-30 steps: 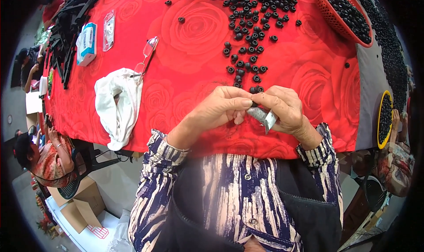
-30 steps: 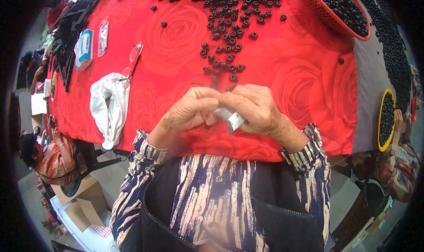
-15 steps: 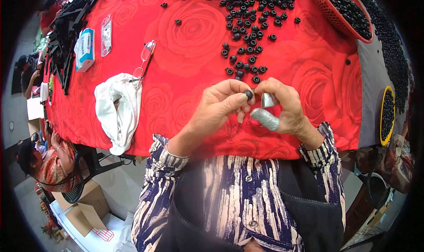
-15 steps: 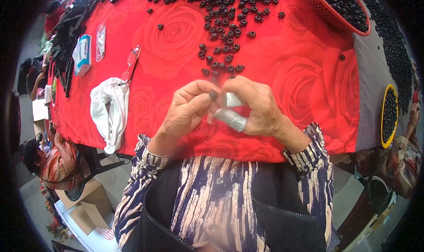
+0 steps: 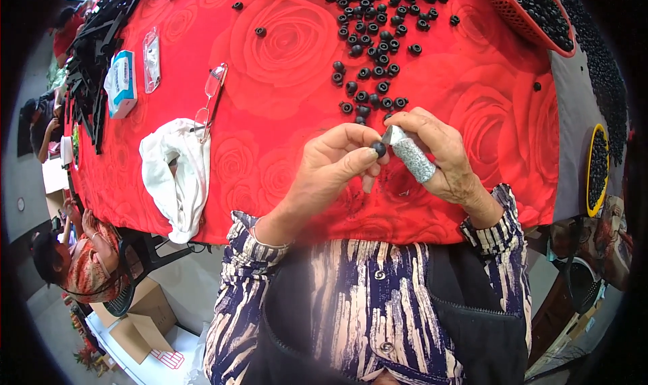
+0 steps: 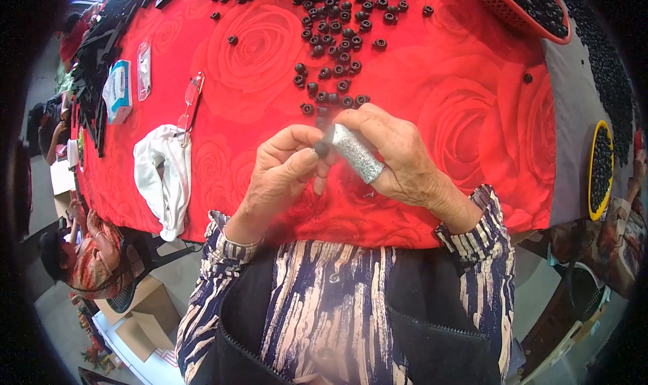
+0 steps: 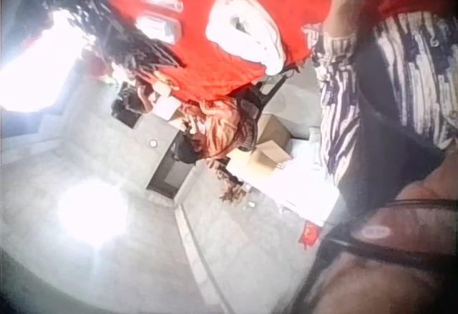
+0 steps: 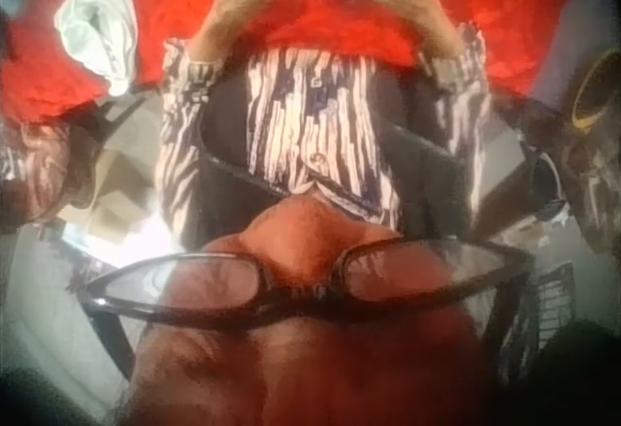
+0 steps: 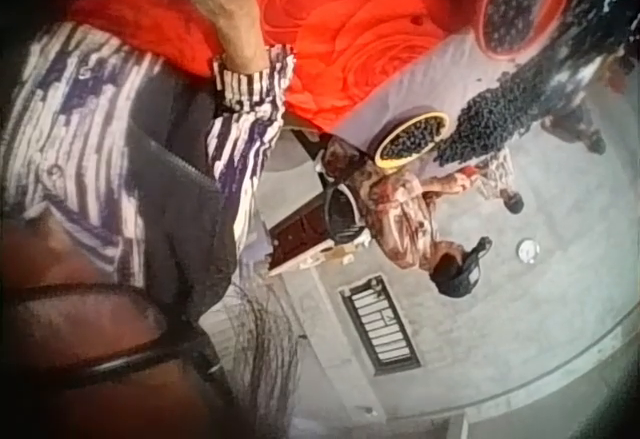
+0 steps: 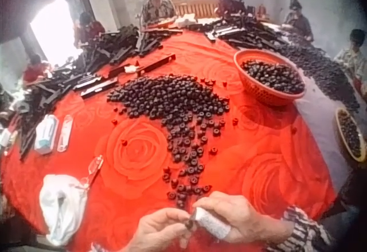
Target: The person trims small black rubber components one by one using a handheld blade and gathers more components from a pile on the table.
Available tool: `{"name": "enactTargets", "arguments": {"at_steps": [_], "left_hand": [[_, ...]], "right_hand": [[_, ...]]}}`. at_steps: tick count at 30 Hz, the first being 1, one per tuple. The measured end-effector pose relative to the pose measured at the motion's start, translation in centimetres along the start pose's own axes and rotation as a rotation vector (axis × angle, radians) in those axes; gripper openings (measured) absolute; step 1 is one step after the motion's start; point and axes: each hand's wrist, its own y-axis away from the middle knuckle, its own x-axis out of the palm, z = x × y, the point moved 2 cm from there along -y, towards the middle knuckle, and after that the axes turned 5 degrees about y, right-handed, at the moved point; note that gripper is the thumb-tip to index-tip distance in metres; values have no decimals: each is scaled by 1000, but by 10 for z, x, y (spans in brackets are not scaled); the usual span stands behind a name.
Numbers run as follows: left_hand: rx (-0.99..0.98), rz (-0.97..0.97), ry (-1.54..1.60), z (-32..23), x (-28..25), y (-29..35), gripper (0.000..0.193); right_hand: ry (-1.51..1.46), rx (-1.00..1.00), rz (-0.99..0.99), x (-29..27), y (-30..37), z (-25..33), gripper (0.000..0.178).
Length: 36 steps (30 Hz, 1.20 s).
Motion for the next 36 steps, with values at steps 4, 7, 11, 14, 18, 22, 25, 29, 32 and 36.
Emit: {"name": "enactTargets", "arguments": {"at_steps": [4, 7, 11, 14, 18, 22, 25, 29, 32, 36], "left_hand": [[-4, 0, 7, 1, -3, -2, 20], [-4, 0, 15, 1, -3, -2, 20], [-22, -10, 14, 2, -4, -1, 20], [-36, -28, 58, 2, -4, -1, 20], [-50, -29, 70, 4, -5, -2, 20], [-51, -28, 69, 2, -5, -1, 20], [-51, -40, 62, 2, -4, -1, 20], [-61, -40, 54, 2, -5, -2, 20], [-62, -31, 55, 3, -6, -3, 20], [-92, -24, 87, 3, -5, -2, 19]], "right_hand": [[45, -11, 13, 0, 0, -1, 30], [60, 0, 16, 1, 0, -2, 31], [78, 21, 38, 0, 0, -1, 32], [86, 11, 44, 0, 1, -2, 32], [69, 19, 39, 0, 2, -3, 33], [86, -23, -8, 2, 1, -5, 28], [79, -16, -5, 2, 2, -7, 28], [69, 1, 15, 2, 1, -6, 27], [63, 6, 9, 3, 2, -7, 27], [54, -36, 8, 2, 2, -7, 27]]}}
